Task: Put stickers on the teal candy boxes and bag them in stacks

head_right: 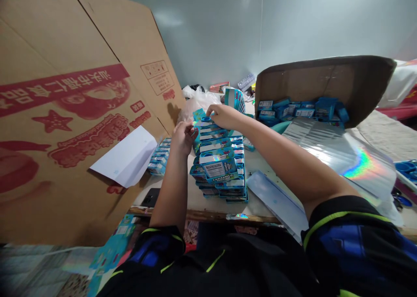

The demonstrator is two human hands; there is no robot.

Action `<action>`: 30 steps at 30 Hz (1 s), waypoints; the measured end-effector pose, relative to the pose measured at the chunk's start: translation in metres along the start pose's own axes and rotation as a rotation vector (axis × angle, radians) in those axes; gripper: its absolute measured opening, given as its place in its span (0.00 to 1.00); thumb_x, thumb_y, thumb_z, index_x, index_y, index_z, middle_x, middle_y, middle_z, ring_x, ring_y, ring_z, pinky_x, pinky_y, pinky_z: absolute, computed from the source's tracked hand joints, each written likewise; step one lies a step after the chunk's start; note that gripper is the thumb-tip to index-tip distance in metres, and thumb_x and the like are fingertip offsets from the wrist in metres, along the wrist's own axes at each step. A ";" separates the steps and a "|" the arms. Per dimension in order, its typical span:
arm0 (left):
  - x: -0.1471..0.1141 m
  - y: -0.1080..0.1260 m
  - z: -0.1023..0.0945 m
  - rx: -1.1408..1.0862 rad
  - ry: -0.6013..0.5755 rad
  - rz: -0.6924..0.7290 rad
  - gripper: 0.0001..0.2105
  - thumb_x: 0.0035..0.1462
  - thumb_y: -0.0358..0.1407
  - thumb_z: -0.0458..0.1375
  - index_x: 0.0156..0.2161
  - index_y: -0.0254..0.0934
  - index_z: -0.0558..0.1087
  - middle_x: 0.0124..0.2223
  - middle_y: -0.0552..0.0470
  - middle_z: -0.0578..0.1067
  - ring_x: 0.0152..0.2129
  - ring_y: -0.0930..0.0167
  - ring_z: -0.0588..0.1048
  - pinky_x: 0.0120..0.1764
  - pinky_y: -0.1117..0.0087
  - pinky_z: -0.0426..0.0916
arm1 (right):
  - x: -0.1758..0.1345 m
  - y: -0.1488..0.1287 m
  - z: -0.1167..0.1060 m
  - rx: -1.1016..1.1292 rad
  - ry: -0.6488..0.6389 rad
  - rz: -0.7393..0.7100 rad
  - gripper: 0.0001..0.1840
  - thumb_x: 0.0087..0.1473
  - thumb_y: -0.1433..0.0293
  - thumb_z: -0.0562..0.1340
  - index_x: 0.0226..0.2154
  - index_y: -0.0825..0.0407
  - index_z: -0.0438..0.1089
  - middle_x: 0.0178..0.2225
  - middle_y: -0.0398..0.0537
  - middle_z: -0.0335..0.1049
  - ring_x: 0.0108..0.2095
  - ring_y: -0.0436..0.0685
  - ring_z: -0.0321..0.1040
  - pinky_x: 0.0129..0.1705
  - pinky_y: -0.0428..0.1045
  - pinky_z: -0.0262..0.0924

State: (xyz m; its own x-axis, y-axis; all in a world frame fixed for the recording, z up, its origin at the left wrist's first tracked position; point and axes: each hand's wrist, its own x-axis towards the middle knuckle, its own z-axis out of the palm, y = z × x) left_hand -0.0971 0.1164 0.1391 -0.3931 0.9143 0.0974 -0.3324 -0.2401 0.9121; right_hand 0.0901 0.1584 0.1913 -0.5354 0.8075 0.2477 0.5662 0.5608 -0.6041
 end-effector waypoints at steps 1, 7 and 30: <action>0.000 0.002 0.003 -0.003 -0.014 0.029 0.17 0.40 0.36 0.73 0.25 0.38 0.66 0.24 0.60 0.70 0.21 0.79 0.69 0.30 0.76 0.71 | 0.000 0.000 0.000 0.027 0.005 0.005 0.14 0.63 0.76 0.55 0.46 0.52 0.72 0.32 0.45 0.69 0.29 0.52 0.59 0.33 0.50 0.52; -0.002 0.015 0.038 0.027 -0.187 0.202 0.20 0.39 0.34 0.75 0.24 0.39 0.64 0.24 0.59 0.73 0.23 0.75 0.76 0.32 0.73 0.73 | -0.004 0.000 -0.003 0.176 0.053 -0.032 0.18 0.70 0.62 0.55 0.31 0.52 0.69 0.29 0.46 0.67 0.30 0.52 0.60 0.34 0.50 0.53; 0.002 0.012 0.022 0.323 0.077 0.266 0.12 0.42 0.34 0.69 0.23 0.38 0.67 0.23 0.58 0.73 0.22 0.77 0.71 0.30 0.77 0.66 | 0.001 -0.003 0.004 0.076 0.131 -0.093 0.13 0.58 0.77 0.59 0.45 0.49 0.62 0.24 0.40 0.66 0.30 0.55 0.61 0.38 0.52 0.54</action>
State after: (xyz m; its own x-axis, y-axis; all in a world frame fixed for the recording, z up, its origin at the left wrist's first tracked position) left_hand -0.0834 0.1226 0.1585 -0.4957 0.8045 0.3273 0.0697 -0.3388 0.9383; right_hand 0.0860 0.1567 0.1902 -0.4940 0.7727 0.3987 0.4667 0.6225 -0.6282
